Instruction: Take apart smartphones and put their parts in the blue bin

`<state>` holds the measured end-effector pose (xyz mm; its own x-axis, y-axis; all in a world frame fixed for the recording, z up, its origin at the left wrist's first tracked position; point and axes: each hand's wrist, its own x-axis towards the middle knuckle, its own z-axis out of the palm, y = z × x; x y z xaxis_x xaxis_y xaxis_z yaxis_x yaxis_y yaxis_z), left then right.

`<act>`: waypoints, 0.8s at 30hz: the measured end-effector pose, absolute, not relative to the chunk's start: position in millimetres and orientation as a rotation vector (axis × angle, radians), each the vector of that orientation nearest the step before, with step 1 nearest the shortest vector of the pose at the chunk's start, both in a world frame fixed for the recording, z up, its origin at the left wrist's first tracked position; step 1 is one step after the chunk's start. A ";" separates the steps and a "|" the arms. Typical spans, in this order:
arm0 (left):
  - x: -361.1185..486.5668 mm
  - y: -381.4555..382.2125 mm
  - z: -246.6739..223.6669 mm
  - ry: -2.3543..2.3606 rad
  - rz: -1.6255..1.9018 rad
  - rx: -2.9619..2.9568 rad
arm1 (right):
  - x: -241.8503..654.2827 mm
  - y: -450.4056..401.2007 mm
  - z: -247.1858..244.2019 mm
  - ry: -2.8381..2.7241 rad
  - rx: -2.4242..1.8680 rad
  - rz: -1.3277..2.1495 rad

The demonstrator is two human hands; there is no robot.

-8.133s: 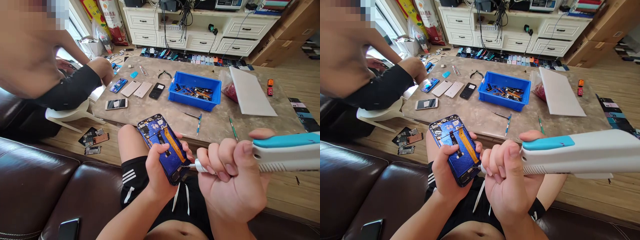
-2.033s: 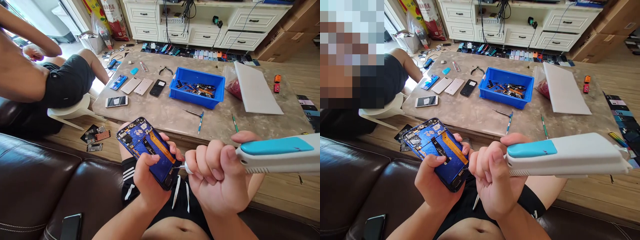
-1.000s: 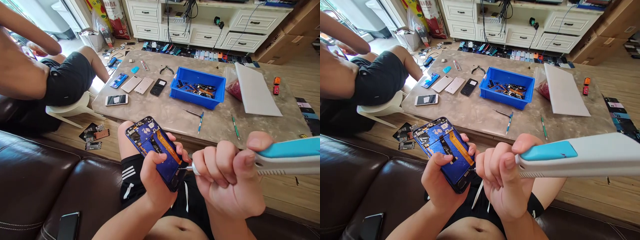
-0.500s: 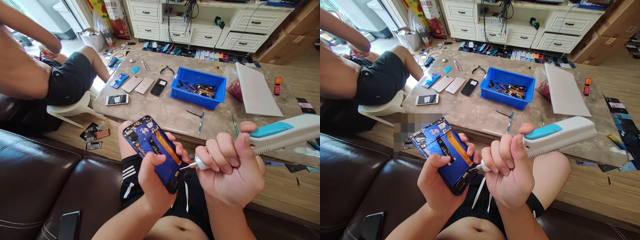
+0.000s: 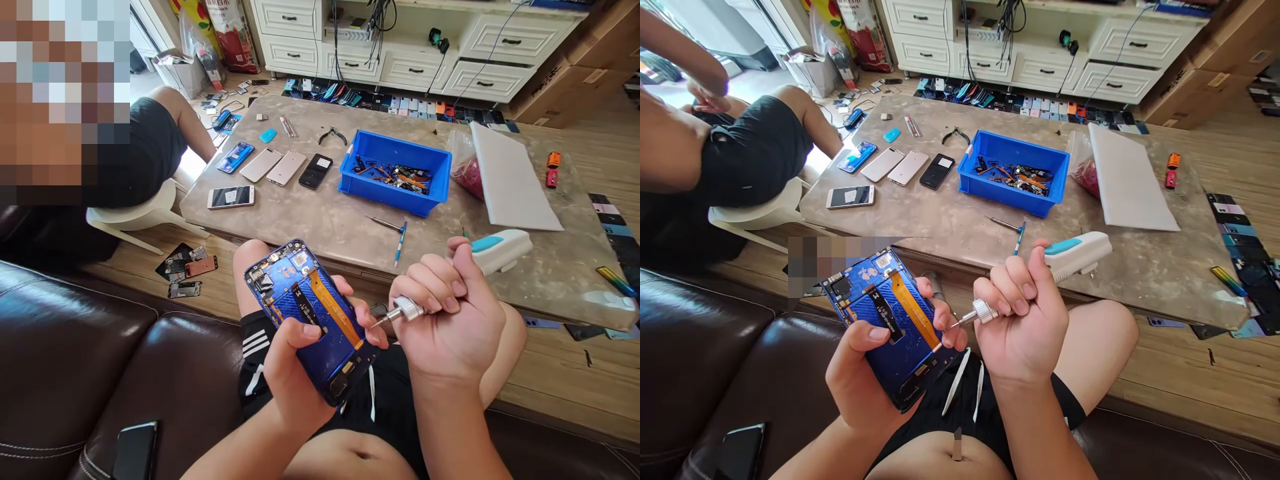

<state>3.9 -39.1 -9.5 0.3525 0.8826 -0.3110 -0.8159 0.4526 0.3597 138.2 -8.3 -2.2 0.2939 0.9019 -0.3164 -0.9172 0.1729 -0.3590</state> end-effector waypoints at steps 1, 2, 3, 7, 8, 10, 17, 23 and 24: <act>3.5 -39.5 -10.1 0.492 1.103 0.152 | 138.1 -7.9 -2.2 0.053 -0.535 1.293; 3.3 -39.7 -10.4 0.486 1.102 0.154 | 137.9 -7.6 -2.2 0.069 -0.534 1.298; 3.3 -39.8 -10.5 0.480 1.101 0.156 | 137.5 -7.3 -2.1 0.078 -0.535 1.300; 3.7 -38.9 -9.7 0.480 1.098 0.174 | 136.5 -6.9 -2.4 0.077 -0.527 1.307; 3.7 -38.6 -9.6 0.481 1.100 0.178 | 136.5 -7.1 -2.6 0.080 -0.521 1.307; 3.5 -38.3 -9.8 0.478 1.102 0.187 | 136.9 -7.9 -2.8 0.090 -0.513 1.307; 2.0 -38.1 -13.3 0.469 1.101 0.172 | 136.8 -9.0 -2.0 0.084 -0.502 1.296; 0.8 -37.2 -12.3 0.491 1.103 0.163 | 136.4 -8.2 -1.4 0.074 -0.487 1.278; 0.4 -37.1 -12.1 0.493 1.102 0.162 | 136.4 -8.3 -1.3 0.070 -0.485 1.275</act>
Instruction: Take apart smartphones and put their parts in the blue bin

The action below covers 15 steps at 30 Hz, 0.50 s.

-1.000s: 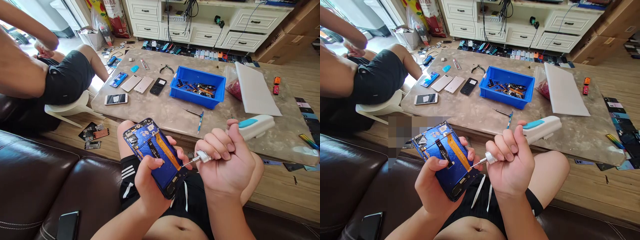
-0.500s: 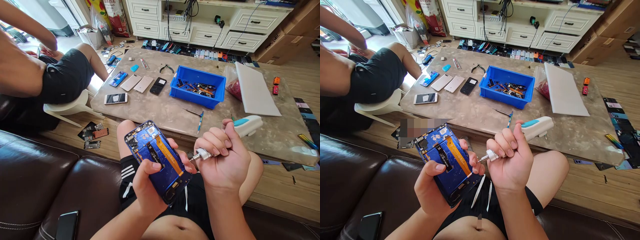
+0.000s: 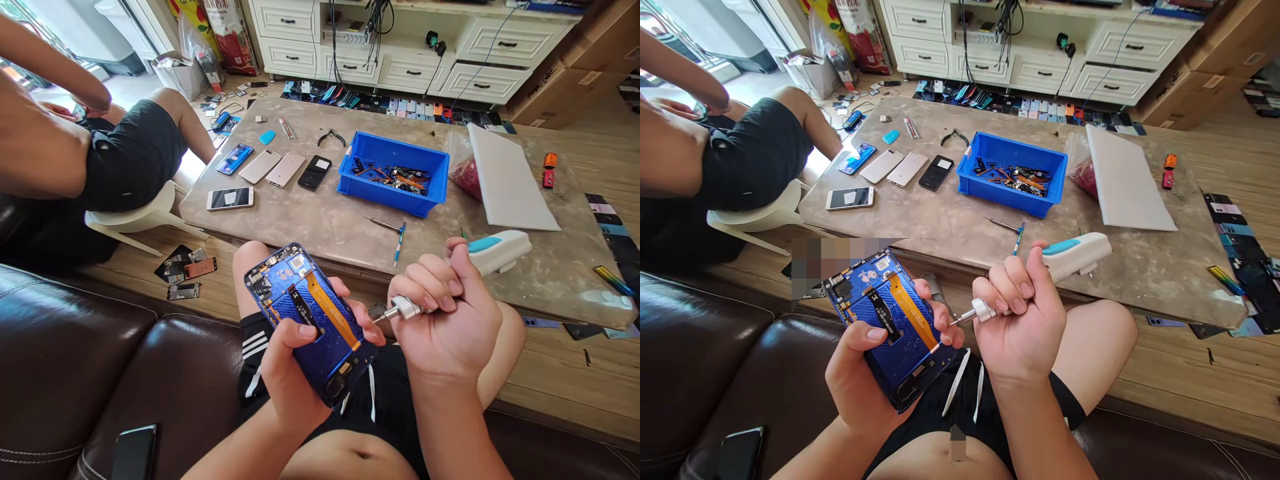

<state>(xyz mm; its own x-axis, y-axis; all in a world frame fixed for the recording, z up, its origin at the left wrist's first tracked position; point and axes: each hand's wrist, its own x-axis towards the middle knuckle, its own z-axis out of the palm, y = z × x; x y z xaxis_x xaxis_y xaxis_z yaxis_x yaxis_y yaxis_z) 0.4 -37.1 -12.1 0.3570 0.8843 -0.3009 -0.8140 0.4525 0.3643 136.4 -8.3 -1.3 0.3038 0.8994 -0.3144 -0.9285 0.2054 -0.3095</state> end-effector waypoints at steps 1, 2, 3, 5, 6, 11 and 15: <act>0.1 -37.0 -12.0 0.492 1.101 0.161 | 136.4 -8.5 -1.2 0.070 -0.484 1.273; -0.2 -36.8 -12.1 0.489 1.104 0.161 | 136.3 -8.6 -1.1 0.070 -0.485 1.272; -0.4 -36.6 -12.3 0.483 1.110 0.161 | 136.3 -8.7 -1.0 0.071 -0.486 1.269; -0.5 -35.9 -12.9 0.468 1.125 0.161 | 136.5 -8.9 -0.4 0.069 -0.487 1.264; -0.6 -35.6 -13.3 0.466 1.129 0.159 | 136.8 -9.0 0.0 0.065 -0.486 1.262; -3.3 -35.0 -15.3 0.504 1.126 0.147 | 138.2 -8.7 3.0 0.053 -0.477 1.251; -3.6 -30.5 -21.4 0.572 1.161 0.144 | 139.9 -6.3 3.2 0.055 -0.507 1.232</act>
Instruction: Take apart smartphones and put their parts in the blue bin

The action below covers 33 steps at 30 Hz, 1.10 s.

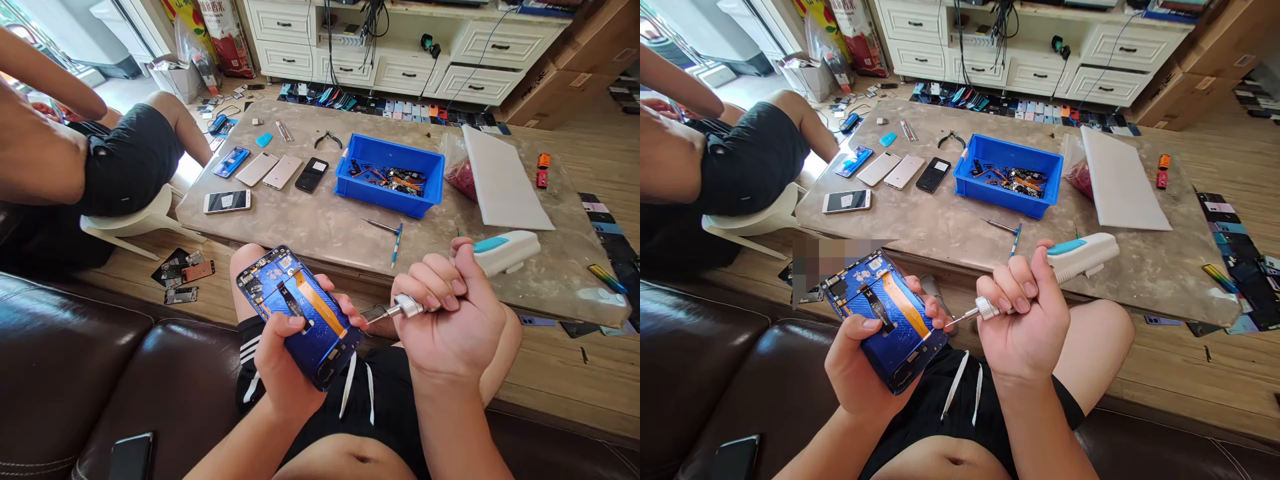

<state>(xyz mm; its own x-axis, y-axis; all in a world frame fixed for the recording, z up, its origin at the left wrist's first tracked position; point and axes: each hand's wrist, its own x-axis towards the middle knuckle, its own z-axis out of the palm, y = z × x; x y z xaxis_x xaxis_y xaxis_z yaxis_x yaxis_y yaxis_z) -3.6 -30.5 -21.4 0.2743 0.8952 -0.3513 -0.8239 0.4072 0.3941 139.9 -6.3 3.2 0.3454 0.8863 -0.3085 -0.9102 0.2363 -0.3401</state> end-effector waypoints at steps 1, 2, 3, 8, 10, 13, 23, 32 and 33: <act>-1.9 -26.1 -25.3 0.597 1.183 0.136 | 141.5 -5.6 2.0 0.058 -0.528 1.222; 0.7 -19.5 -30.8 0.623 1.205 0.123 | 144.1 -5.1 -0.2 0.065 -0.556 1.211; 4.2 -10.5 -37.9 0.651 1.236 0.102 | 147.8 -5.1 -3.5 0.077 -0.592 1.201; 25.1 63.3 -92.6 0.843 1.301 -0.081 | 182.7 -14.5 -40.1 0.148 -0.892 1.222; 28.0 92.2 -114.2 0.909 1.333 -0.135 | 200.6 -21.2 -62.2 0.144 -0.975 1.213; 23.3 115.0 -134.5 0.946 1.353 -0.175 | 226.2 -26.3 -98.1 0.104 -1.128 1.183; -2.7 112.8 -132.9 0.874 1.348 -0.071 | 282.9 37.2 -180.8 -0.375 -1.908 0.983; -2.8 79.4 -96.8 0.582 1.150 0.137 | 298.6 58.2 -180.2 -1.014 -2.451 0.517; -2.6 74.0 -92.7 0.550 1.124 0.161 | 298.5 57.9 -180.1 -1.070 -2.486 0.486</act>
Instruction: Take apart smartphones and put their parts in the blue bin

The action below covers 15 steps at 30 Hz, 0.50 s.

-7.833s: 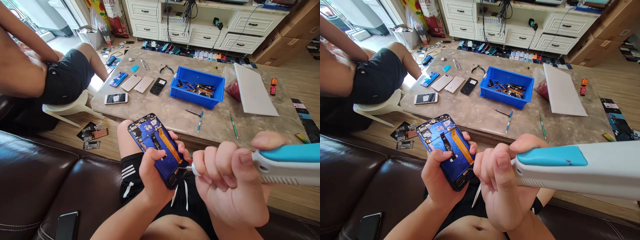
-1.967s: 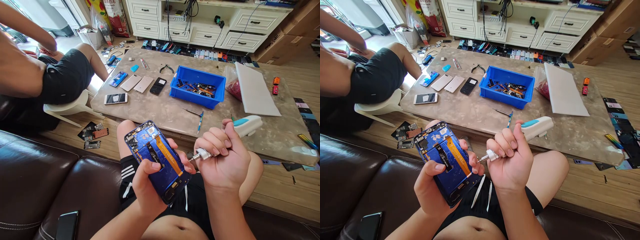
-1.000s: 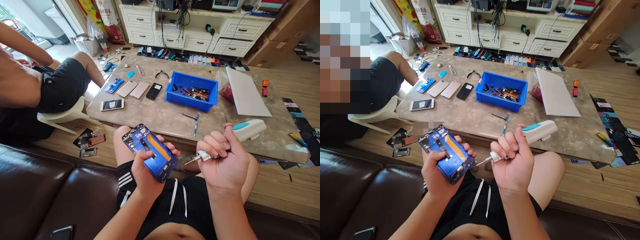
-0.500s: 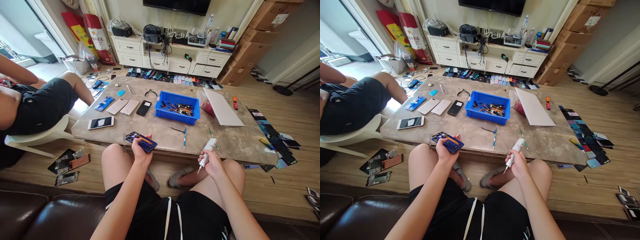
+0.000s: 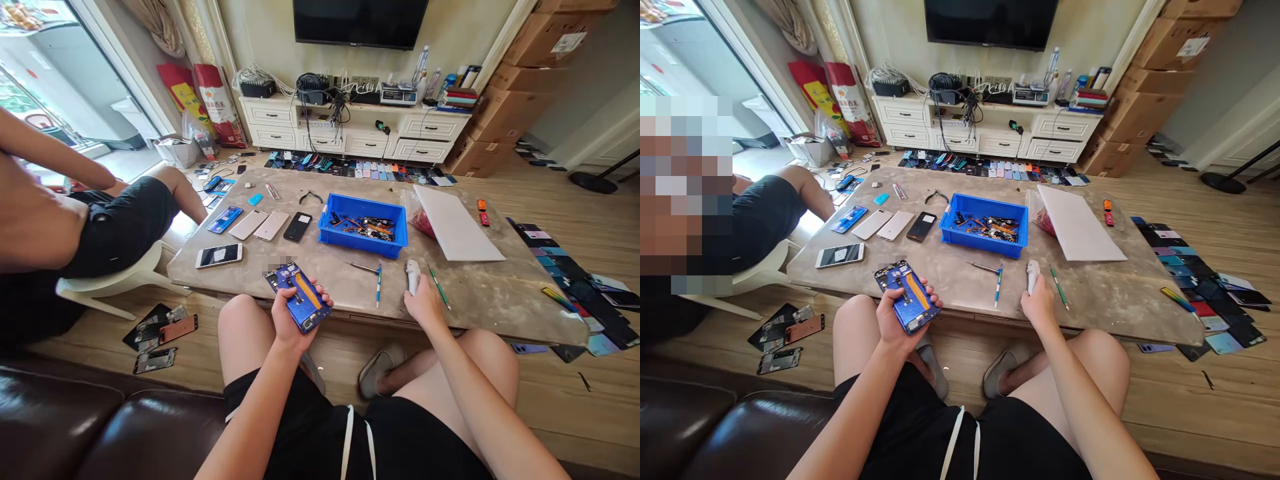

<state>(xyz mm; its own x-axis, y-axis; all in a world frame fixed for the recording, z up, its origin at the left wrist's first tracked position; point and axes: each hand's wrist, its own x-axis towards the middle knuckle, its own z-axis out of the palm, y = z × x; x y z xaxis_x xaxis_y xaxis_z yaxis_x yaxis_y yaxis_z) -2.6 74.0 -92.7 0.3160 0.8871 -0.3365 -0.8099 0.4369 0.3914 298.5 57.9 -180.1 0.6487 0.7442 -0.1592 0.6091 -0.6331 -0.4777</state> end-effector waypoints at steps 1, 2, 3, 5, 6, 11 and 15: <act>-2.0 69.2 -88.6 0.522 1.095 0.182 | 298.5 57.5 -180.2 -1.122 -2.517 0.460; -1.1 64.9 -84.6 0.498 1.065 0.201 | 298.7 57.2 -180.3 -1.172 -2.545 0.438; 0.2 61.2 -80.6 0.476 1.035 0.218 | 298.9 57.0 -180.5 -1.219 -2.570 0.419; 3.6 55.5 -72.8 0.437 0.983 0.245 | 299.5 57.0 -180.3 -1.302 -2.608 0.383; 5.4 53.3 -69.1 0.419 0.962 0.255 | 299.5 57.0 -179.9 -1.340 -2.621 0.366; 11.2 46.7 -54.5 0.341 0.917 0.268 | 289.8 58.0 -175.1 -1.464 -2.645 0.220; 10.5 44.2 -50.6 0.304 0.901 0.265 | 274.5 62.0 -174.3 -1.580 -2.588 0.218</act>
<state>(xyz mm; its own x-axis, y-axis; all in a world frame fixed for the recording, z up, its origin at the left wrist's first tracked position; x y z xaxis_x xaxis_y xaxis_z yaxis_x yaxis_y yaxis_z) 10.5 44.2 -50.6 0.5830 0.7990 -0.1470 -0.7248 0.5933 0.3503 274.5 62.0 -174.3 0.4506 0.8900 -0.0688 0.8755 -0.4557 -0.1608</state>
